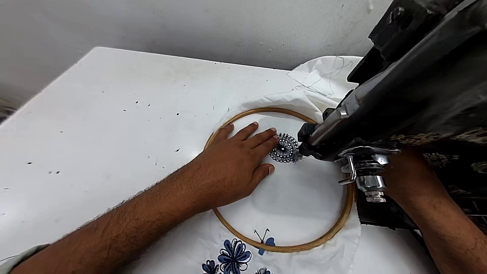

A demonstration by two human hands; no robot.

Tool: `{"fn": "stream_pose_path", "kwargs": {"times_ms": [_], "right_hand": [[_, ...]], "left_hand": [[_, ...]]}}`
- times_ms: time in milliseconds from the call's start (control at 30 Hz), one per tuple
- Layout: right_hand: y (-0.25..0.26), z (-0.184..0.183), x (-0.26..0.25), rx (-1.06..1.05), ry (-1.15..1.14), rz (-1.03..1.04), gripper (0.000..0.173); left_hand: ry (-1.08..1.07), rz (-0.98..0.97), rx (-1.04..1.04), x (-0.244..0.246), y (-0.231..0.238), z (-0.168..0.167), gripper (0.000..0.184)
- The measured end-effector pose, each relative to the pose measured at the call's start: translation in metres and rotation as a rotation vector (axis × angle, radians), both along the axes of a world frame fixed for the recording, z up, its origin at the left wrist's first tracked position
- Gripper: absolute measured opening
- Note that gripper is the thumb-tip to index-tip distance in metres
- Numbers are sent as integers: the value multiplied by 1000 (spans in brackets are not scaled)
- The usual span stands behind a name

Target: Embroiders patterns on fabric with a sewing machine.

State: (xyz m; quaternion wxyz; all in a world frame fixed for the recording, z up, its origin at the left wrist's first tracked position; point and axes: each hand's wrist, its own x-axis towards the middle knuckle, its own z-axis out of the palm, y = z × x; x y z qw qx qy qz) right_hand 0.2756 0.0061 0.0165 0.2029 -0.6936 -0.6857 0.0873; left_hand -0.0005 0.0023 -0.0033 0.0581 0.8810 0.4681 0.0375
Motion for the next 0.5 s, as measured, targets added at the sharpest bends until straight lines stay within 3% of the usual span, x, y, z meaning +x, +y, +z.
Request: {"fn": "stream_pose_path", "kwargs": {"times_ms": [500], "right_hand": [[2, -5, 4, 149, 19, 84, 19]], "left_hand": [[-32, 1, 33, 3, 5, -6, 60]]}}
